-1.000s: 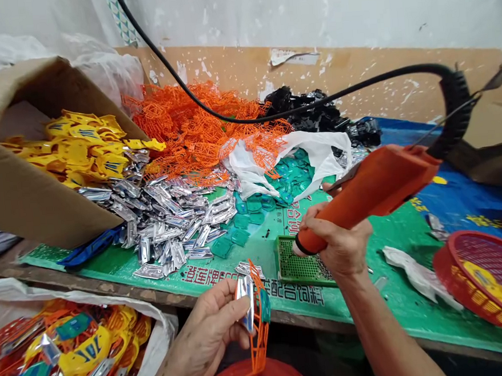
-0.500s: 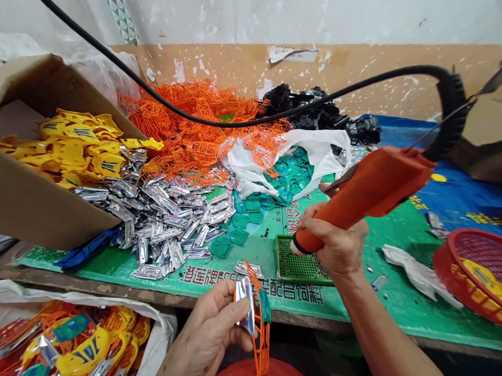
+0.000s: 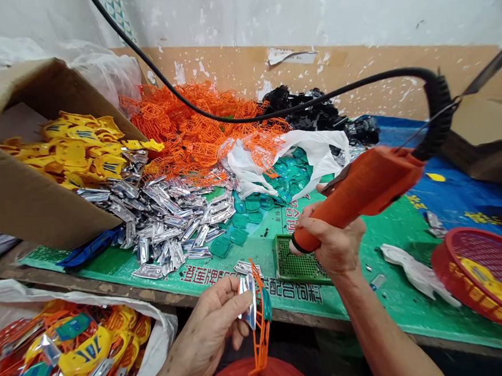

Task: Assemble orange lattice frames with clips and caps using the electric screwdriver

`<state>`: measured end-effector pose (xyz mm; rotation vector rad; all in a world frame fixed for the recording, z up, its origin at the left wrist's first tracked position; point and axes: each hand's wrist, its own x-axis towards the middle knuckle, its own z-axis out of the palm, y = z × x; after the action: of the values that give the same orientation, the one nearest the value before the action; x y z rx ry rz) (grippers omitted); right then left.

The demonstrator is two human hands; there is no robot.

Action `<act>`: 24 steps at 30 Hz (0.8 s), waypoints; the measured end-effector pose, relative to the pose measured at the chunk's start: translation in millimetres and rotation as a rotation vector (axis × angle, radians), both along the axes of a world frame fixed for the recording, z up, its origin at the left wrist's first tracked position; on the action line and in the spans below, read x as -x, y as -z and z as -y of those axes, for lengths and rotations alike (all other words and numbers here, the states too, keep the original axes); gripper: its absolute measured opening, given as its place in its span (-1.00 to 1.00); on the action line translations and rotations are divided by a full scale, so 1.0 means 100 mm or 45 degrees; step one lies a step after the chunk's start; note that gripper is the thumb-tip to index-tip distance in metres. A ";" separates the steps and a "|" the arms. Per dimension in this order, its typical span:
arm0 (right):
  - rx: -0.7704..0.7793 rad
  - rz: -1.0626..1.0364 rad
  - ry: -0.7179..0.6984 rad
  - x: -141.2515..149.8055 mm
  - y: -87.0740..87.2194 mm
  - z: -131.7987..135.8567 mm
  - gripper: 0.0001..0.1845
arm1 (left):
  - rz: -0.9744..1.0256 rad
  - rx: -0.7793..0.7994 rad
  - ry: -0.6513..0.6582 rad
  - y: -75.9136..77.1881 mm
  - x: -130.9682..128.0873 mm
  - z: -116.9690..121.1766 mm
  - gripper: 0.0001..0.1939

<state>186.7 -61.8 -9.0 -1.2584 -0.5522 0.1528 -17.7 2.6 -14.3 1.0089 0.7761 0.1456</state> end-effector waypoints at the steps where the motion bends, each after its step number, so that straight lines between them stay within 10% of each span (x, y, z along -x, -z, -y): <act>1: -0.004 -0.003 -0.005 0.00 0.00 0.00 -0.86 | 0.014 0.014 -0.003 0.00 -0.01 0.00 -0.64; 24: -0.130 -0.155 -0.087 -0.03 -0.19 0.02 -0.84 | 0.024 -0.198 0.192 -0.01 -0.12 -0.09 -0.66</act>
<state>189.2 -64.3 10.4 -1.1241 -0.4919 0.2537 -6.2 12.0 -13.2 1.2080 0.6765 0.0857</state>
